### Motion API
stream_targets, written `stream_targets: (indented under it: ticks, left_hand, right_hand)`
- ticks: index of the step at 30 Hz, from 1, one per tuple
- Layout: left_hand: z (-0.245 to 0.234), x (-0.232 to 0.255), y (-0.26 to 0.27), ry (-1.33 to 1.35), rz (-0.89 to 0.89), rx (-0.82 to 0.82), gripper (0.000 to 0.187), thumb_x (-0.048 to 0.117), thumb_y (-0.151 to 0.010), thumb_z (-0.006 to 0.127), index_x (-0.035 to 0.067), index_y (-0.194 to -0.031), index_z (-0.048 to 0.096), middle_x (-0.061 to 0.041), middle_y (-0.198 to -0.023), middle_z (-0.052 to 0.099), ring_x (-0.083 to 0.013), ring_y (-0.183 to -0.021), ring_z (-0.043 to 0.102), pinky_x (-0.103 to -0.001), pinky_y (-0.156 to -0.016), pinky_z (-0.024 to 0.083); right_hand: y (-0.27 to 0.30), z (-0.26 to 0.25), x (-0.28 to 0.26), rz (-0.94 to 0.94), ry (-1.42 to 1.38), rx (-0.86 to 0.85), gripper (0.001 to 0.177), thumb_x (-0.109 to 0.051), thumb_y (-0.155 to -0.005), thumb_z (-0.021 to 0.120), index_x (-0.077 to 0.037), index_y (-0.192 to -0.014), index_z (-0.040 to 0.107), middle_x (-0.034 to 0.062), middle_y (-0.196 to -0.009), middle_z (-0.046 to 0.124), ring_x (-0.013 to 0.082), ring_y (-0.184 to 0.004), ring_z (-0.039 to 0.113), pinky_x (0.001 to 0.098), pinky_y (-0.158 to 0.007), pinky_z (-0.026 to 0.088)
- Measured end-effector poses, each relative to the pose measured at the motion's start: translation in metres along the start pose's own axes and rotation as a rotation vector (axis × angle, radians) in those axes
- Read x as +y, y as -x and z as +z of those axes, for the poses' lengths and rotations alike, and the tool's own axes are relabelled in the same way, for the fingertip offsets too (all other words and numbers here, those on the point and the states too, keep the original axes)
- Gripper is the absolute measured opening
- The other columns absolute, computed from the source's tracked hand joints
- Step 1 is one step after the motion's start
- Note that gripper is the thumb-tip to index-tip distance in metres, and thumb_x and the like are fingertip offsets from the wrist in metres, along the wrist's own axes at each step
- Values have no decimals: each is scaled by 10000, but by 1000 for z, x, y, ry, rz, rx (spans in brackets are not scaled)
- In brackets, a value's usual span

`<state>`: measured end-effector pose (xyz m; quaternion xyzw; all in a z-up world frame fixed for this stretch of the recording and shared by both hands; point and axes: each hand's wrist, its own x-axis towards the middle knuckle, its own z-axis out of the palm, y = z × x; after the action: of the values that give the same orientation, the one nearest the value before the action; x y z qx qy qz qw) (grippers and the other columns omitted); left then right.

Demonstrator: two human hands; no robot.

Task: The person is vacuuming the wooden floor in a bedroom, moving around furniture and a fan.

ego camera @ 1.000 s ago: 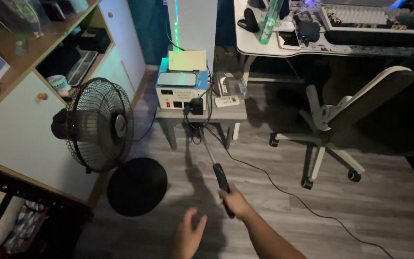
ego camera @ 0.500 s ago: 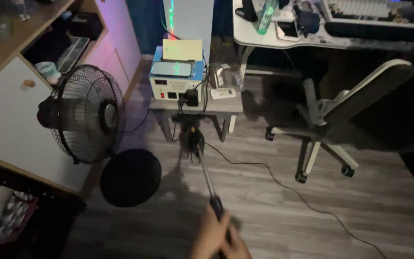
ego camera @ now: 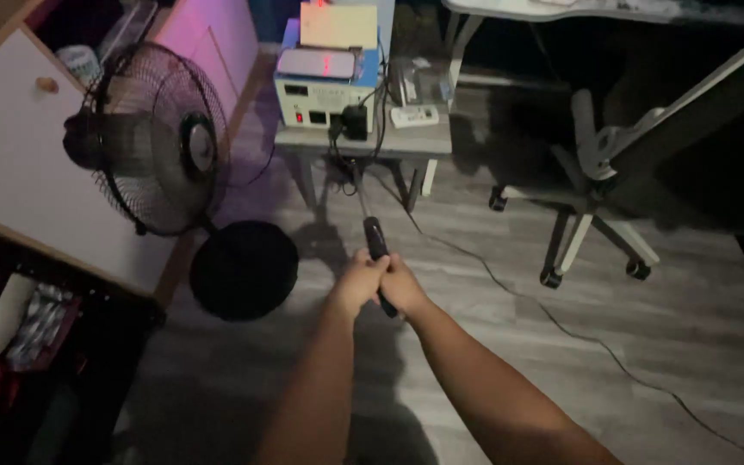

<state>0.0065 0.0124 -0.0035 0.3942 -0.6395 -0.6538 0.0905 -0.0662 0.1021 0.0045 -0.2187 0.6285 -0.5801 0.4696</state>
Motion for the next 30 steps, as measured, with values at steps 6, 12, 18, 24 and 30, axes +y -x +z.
stream_targets:
  ticks: [6, 12, 18, 24, 30]
  left_hand:
    - [61, -35, 95, -294, -60, -73, 640, 499, -931, 684, 32, -1319, 483, -181, -966, 713, -344, -868, 708, -479, -780, 562]
    - [101, 13, 186, 34, -48, -423, 542, 366, -913, 736, -71, -1190, 575, -172, -997, 635, -253, -879, 645, -426, -726, 547]
    - [87, 204, 296, -12, -428, -436, 414, 418, -961, 711, 68, -1137, 577, -74, -977, 649, -163, -836, 625, -353, -715, 517]
    - [45, 236, 277, -628, -68, -499, 722, 696, -1009, 466, 16, -1221, 585, -231, -1144, 641, -395, -1051, 609, -495, -888, 479]
    - [-96, 260, 190, -666, 242, -261, 498, 514, -968, 585, 42, -1009, 738, -180, -964, 752, -330, -912, 737, -467, -785, 551]
  right_hand:
    - [104, -52, 100, -101, -21, 59, 164, -165, -1031, 593, -40, -1023, 487, 23, -710, 494, 119, -569, 481, 320, -470, 403]
    - [264, -46, -69, 420, -24, 171, 200, -242, -996, 586, -71, -1086, 535, 26, -691, 493, 150, -474, 444, 357, -433, 376]
    - [317, -74, -117, 612, 315, 257, 260, -296, -997, 620, -61, -1106, 642, 112, -716, 589, 156, -463, 526, 320, -463, 443]
    - [344, -74, -296, 662, 125, 247, 294, -293, -948, 680, -75, -1115, 572, 93, -745, 596, 201, -444, 438, 382, -414, 365]
    - [304, -95, -320, 545, 245, 202, 337, -307, -933, 712, -29, -1058, 568, 88, -743, 589, 176, -440, 504, 342, -392, 393]
